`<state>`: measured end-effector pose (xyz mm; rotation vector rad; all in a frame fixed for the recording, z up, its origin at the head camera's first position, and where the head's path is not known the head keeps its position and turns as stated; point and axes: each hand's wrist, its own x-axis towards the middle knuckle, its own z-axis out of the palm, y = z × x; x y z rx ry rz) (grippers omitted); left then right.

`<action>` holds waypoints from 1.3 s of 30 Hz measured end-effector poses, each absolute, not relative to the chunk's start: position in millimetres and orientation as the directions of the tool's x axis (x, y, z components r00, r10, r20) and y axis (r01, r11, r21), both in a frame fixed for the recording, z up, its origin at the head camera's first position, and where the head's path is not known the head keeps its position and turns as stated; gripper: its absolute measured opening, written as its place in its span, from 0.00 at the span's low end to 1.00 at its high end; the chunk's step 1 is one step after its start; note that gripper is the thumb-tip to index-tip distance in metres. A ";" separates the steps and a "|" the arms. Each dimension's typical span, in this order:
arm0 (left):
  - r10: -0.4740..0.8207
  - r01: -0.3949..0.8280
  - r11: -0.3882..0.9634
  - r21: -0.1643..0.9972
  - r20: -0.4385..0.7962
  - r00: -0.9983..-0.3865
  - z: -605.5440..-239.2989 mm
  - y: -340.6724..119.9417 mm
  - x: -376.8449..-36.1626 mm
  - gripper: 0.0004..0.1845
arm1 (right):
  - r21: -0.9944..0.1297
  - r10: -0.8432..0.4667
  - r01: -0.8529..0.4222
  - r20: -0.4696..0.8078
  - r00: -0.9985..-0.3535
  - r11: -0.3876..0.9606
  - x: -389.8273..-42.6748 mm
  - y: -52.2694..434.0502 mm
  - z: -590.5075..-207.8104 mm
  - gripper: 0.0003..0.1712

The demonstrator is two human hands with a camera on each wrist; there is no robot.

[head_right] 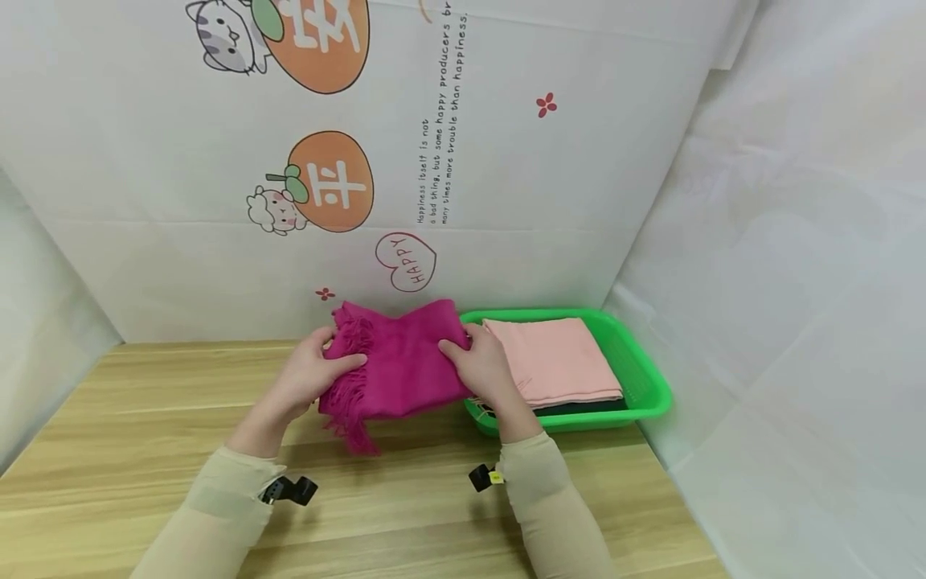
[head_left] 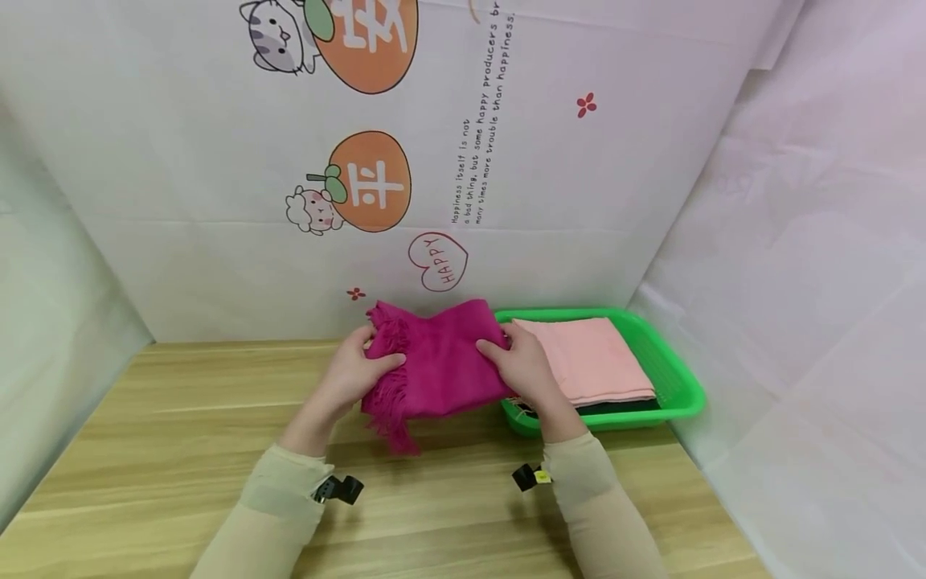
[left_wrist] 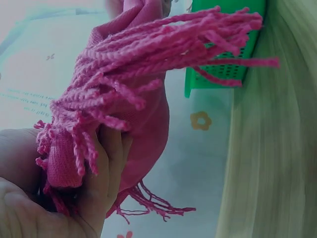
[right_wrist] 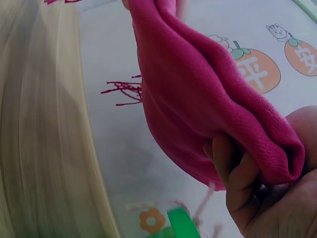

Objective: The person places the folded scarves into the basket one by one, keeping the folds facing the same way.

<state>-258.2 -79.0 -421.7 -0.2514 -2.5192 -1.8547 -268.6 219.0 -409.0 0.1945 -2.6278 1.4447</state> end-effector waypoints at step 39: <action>0.202 0.305 0.159 0.939 0.272 -0.941 -405.6 46.8 -272.8 0.25 | -0.891 0.008 -0.124 0.142 -0.990 0.437 -275.2 354.7 -386.5 0.33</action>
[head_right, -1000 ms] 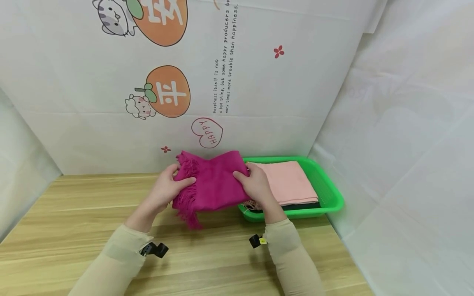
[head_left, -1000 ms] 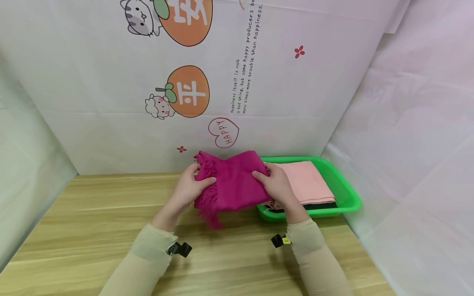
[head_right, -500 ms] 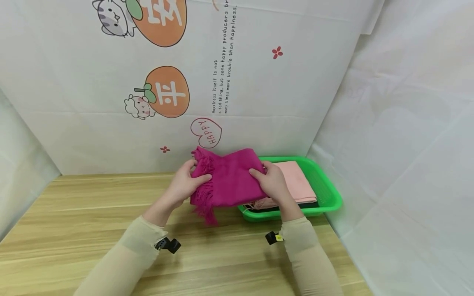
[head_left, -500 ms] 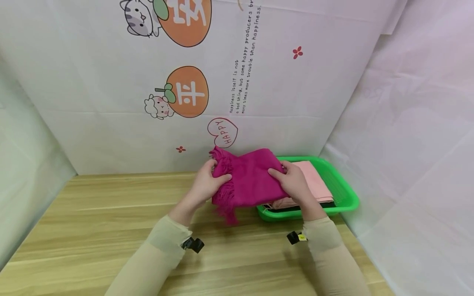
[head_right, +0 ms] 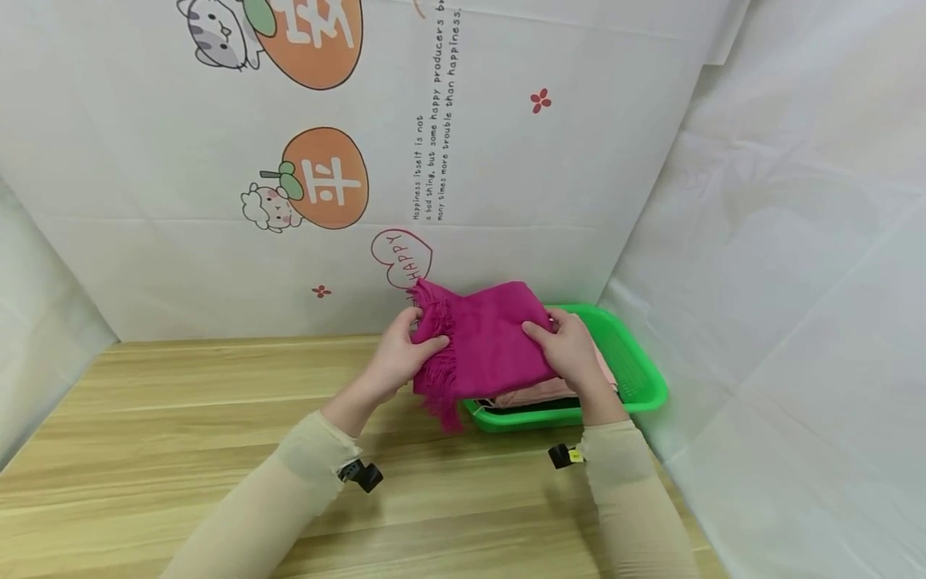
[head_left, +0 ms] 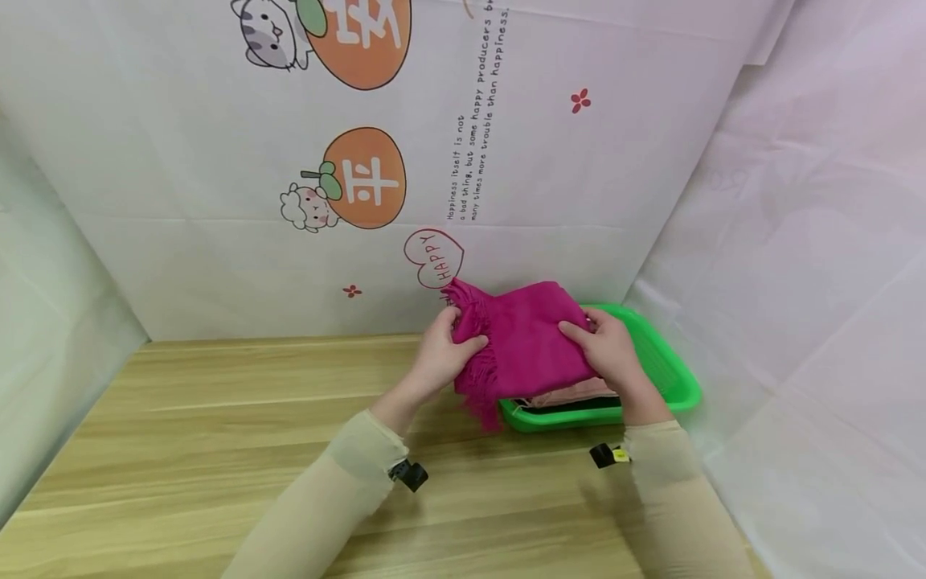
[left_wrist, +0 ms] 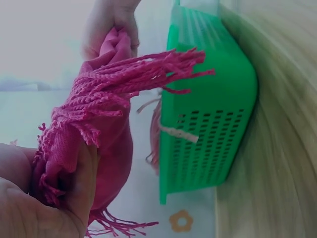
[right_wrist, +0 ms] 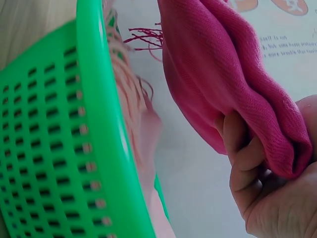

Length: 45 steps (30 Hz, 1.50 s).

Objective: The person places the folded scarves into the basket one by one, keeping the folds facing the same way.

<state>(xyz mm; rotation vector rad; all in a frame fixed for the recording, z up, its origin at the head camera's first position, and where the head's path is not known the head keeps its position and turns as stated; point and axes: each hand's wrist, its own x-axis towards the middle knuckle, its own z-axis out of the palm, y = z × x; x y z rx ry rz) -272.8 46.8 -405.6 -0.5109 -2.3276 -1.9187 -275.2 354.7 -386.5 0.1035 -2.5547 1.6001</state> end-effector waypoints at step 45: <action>0.323 0.207 -0.012 0.978 0.200 -0.925 -425.1 140.2 -296.2 0.23 | -0.933 0.118 -0.033 0.081 -0.990 0.358 -292.0 456.8 -390.3 0.39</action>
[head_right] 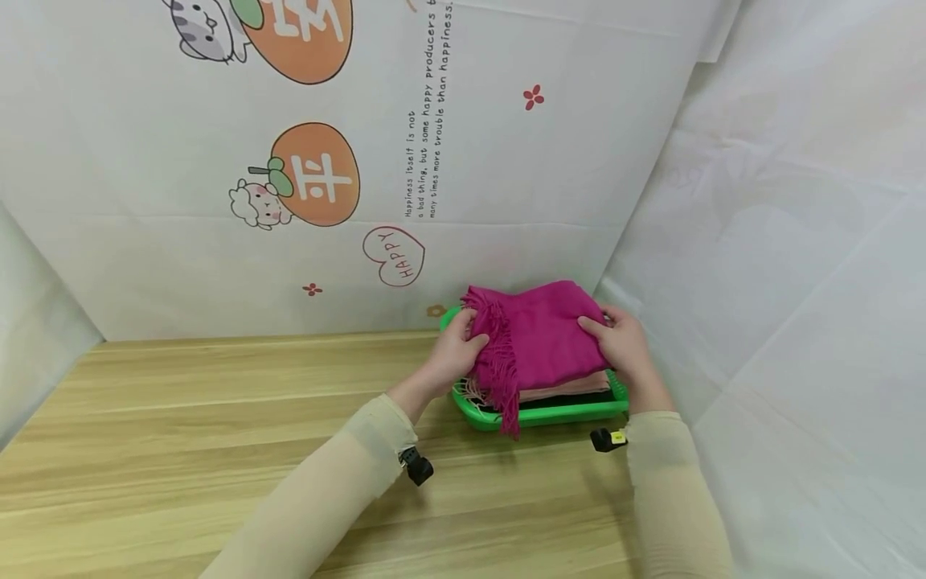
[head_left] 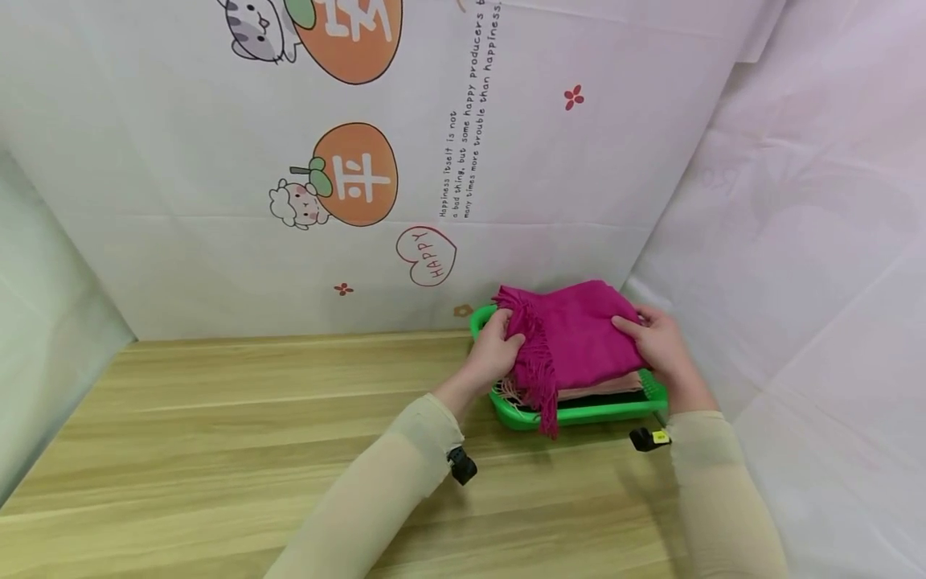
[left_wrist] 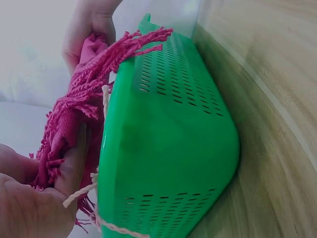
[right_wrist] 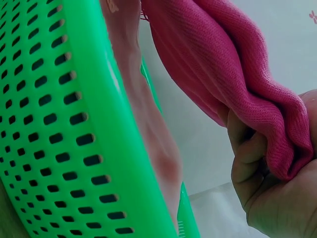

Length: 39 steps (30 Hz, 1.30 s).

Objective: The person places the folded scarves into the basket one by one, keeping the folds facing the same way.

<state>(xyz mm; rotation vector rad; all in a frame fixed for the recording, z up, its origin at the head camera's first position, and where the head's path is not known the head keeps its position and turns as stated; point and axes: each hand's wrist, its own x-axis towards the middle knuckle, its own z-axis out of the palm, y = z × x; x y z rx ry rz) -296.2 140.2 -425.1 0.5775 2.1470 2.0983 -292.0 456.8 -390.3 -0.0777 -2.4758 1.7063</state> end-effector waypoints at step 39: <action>0.333 0.257 0.421 0.870 0.115 -0.936 -432.7 139.1 -289.8 0.36 | -0.573 0.067 -0.013 0.119 -0.991 0.820 -299.9 477.9 -419.2 0.40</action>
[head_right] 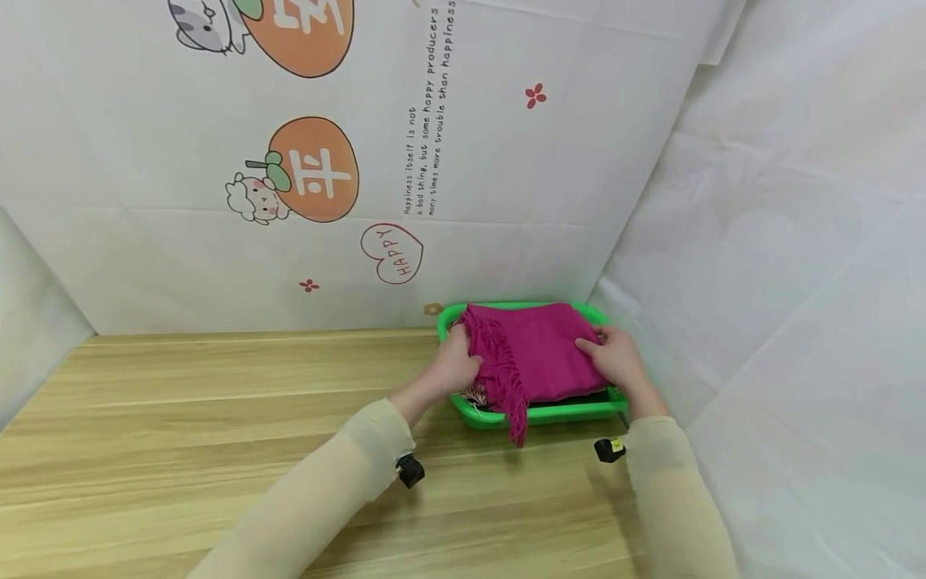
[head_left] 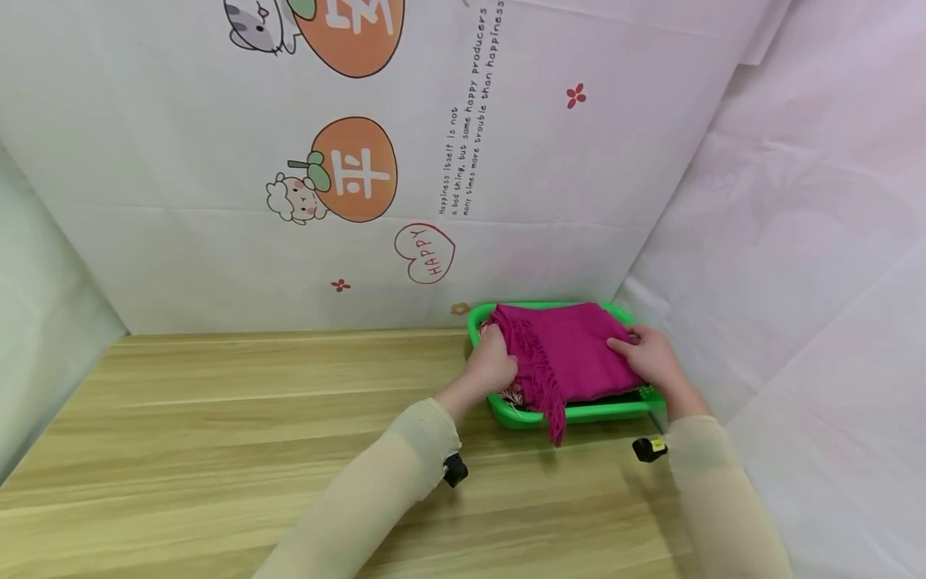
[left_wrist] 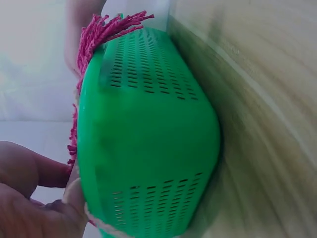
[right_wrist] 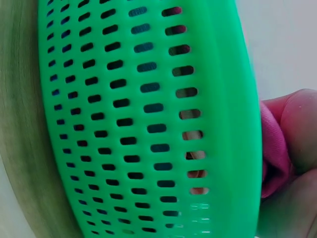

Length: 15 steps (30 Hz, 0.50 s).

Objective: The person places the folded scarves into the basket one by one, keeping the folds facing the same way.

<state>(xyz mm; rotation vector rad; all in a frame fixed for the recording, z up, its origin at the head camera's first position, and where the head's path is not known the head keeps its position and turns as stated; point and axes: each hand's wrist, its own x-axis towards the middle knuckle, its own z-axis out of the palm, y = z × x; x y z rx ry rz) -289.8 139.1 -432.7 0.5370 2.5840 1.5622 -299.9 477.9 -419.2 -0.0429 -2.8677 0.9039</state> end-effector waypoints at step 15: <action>0.376 0.488 0.788 0.375 0.335 -0.864 -415.2 159.3 -284.2 0.34 | -0.435 -0.005 -0.092 0.197 -0.980 0.896 -301.6 455.4 -401.5 0.32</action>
